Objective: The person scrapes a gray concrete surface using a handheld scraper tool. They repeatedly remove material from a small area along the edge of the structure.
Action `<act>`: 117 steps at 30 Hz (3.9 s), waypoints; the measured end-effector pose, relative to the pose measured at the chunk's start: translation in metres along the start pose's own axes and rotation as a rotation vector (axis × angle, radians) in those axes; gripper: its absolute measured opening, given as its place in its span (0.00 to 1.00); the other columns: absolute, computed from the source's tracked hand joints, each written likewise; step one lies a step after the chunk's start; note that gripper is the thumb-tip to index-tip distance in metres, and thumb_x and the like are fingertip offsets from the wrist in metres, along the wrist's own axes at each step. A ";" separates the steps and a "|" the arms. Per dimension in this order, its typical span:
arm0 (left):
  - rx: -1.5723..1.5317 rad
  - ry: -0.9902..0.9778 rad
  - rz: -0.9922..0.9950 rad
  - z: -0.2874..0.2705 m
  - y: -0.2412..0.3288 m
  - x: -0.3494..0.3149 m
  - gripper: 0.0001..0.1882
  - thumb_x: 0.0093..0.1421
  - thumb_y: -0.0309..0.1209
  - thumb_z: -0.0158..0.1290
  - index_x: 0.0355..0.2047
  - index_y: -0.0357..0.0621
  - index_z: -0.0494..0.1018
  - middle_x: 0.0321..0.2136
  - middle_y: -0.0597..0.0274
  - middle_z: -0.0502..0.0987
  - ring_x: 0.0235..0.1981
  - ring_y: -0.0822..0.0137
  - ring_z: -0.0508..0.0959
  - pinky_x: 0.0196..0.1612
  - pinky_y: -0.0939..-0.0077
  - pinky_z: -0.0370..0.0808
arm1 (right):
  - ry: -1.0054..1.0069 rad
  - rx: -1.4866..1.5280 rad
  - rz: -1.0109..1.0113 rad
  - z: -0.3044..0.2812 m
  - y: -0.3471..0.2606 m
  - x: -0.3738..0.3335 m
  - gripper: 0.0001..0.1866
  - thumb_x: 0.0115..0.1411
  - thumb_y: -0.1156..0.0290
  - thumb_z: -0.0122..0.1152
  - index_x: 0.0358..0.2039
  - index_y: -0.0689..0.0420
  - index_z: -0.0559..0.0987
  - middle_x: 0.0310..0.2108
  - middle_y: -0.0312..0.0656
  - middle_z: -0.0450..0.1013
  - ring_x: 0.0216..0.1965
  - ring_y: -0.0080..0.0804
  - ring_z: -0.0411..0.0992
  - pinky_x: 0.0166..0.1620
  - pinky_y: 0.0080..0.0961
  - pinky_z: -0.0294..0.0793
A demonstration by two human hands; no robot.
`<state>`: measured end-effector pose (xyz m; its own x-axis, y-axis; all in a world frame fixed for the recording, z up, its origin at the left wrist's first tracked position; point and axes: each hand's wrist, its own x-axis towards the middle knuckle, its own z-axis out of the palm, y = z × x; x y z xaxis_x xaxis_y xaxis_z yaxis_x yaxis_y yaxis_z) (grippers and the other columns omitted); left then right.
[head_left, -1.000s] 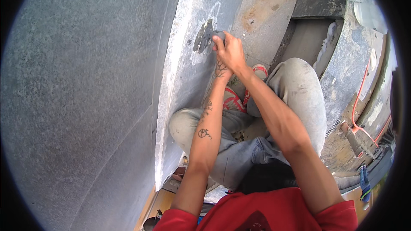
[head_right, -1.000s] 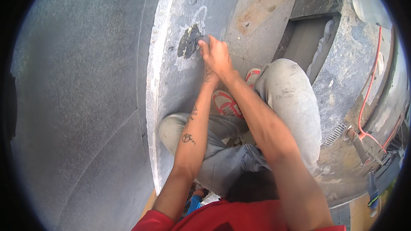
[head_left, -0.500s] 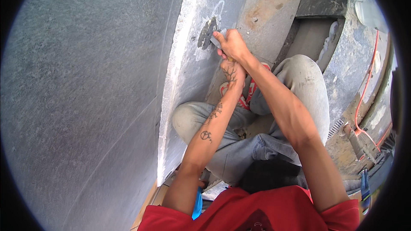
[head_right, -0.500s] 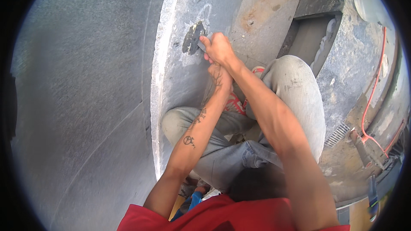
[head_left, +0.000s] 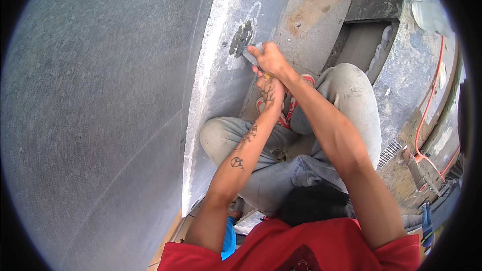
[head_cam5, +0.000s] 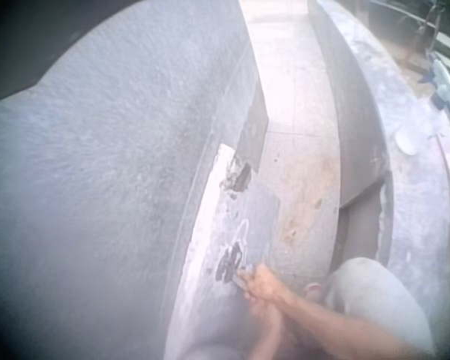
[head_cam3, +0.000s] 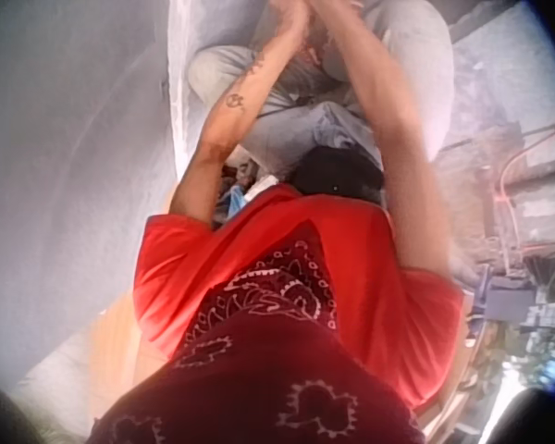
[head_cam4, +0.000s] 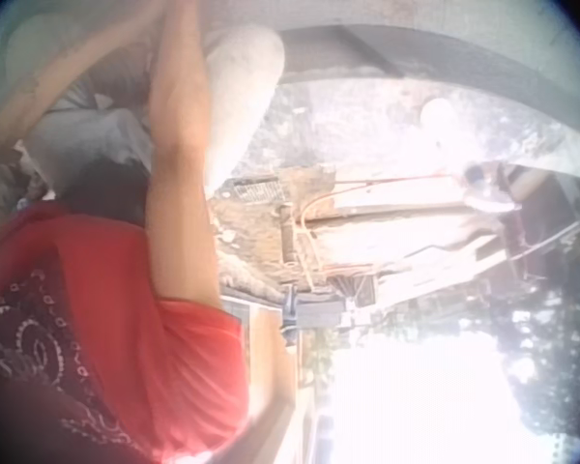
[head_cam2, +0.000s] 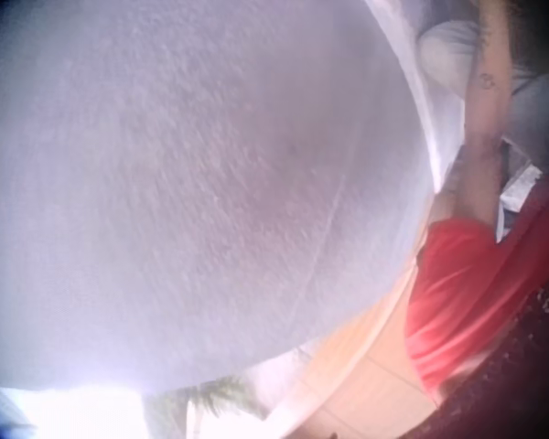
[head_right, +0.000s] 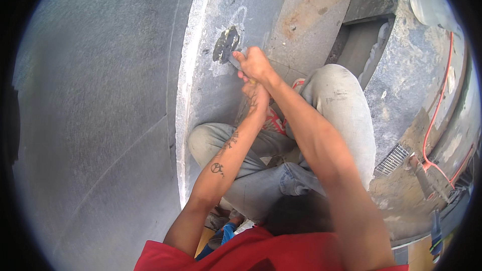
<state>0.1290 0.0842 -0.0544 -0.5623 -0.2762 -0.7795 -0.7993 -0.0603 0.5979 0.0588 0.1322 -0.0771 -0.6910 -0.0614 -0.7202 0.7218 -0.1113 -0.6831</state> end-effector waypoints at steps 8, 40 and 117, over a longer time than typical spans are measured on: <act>0.275 -0.210 -0.023 -0.034 0.025 -0.003 0.10 0.61 0.27 0.54 0.32 0.33 0.66 0.14 0.57 0.72 0.09 0.68 0.71 0.09 0.71 0.64 | 0.186 0.147 0.000 0.013 -0.006 -0.028 0.22 0.66 0.60 0.57 0.24 0.68 0.73 0.13 0.45 0.74 0.11 0.27 0.70 0.16 0.31 0.68; 0.236 -0.213 -0.095 -0.031 0.044 -0.015 0.11 0.62 0.31 0.51 0.31 0.33 0.65 0.12 0.58 0.69 0.08 0.67 0.70 0.09 0.73 0.65 | 0.197 -0.101 0.064 0.017 -0.037 -0.038 0.22 0.66 0.59 0.57 0.24 0.67 0.73 0.14 0.44 0.75 0.11 0.27 0.71 0.16 0.29 0.70; 0.234 -0.275 -0.119 -0.049 0.048 0.005 0.18 0.63 0.39 0.54 0.35 0.35 0.63 0.11 0.61 0.67 0.05 0.67 0.66 0.06 0.69 0.62 | 0.201 -0.071 -0.065 0.030 -0.027 -0.024 0.26 0.68 0.62 0.52 0.15 0.67 0.74 0.13 0.46 0.74 0.11 0.31 0.72 0.18 0.32 0.72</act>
<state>0.0984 0.0331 -0.0207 -0.4729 -0.0107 -0.8811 -0.8716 0.1526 0.4659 0.0550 0.1071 -0.0380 -0.7198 0.1430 -0.6793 0.6818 -0.0380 -0.7305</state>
